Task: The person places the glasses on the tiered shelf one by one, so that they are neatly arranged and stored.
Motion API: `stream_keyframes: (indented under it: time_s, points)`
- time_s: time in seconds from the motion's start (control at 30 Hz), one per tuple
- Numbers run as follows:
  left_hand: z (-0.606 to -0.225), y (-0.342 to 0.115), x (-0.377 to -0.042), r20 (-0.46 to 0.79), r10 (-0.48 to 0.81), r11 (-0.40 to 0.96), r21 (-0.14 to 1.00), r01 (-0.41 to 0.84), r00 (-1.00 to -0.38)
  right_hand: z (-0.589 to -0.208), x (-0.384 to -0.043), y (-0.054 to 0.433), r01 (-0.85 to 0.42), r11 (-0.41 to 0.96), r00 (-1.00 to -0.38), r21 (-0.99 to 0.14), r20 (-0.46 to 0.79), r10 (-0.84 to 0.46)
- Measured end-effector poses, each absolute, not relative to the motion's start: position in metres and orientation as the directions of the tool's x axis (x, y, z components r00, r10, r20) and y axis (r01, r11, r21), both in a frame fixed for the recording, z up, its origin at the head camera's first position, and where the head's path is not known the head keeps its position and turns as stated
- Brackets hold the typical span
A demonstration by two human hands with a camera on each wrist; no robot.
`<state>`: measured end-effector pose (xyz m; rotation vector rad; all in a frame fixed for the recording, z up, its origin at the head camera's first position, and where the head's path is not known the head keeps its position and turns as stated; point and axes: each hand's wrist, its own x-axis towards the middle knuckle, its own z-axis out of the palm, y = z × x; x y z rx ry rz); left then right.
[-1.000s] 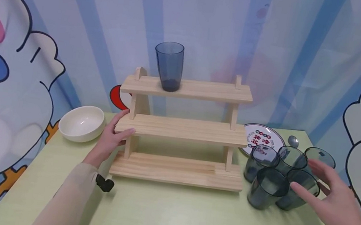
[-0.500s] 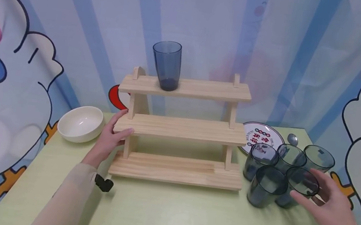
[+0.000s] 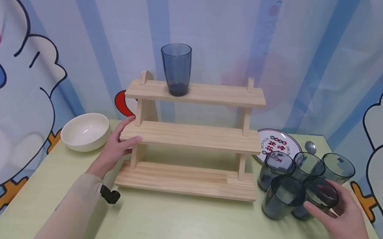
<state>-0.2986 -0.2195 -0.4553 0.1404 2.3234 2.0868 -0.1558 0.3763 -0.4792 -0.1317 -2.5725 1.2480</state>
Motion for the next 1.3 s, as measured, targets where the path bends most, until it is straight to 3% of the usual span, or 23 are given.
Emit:
stream_keyframes:
  time_s: [0.57, 1.0, 1.3]
  points:
    - [-0.454, -0.218, -0.298, 0.05, 0.083, 0.1, 0.993, 0.058, -0.995, -0.48, -0.15, 0.371, 0.126, 0.622, -0.918, -0.773, 0.147, 0.369]
    - [-0.456, -0.219, -0.299, 0.054, 0.083, 0.096, 0.993, 0.062, -0.995, -0.467, -0.138, 0.371, 0.022, 0.559, -0.879, -0.829, 0.251, 0.406]
    - [-0.455, -0.219, -0.299, 0.056, 0.085, 0.1, 0.993, 0.064, -0.995, -0.447, -0.133, 0.373, -0.233, 0.532, -0.838, -0.814, 0.446, 0.315]
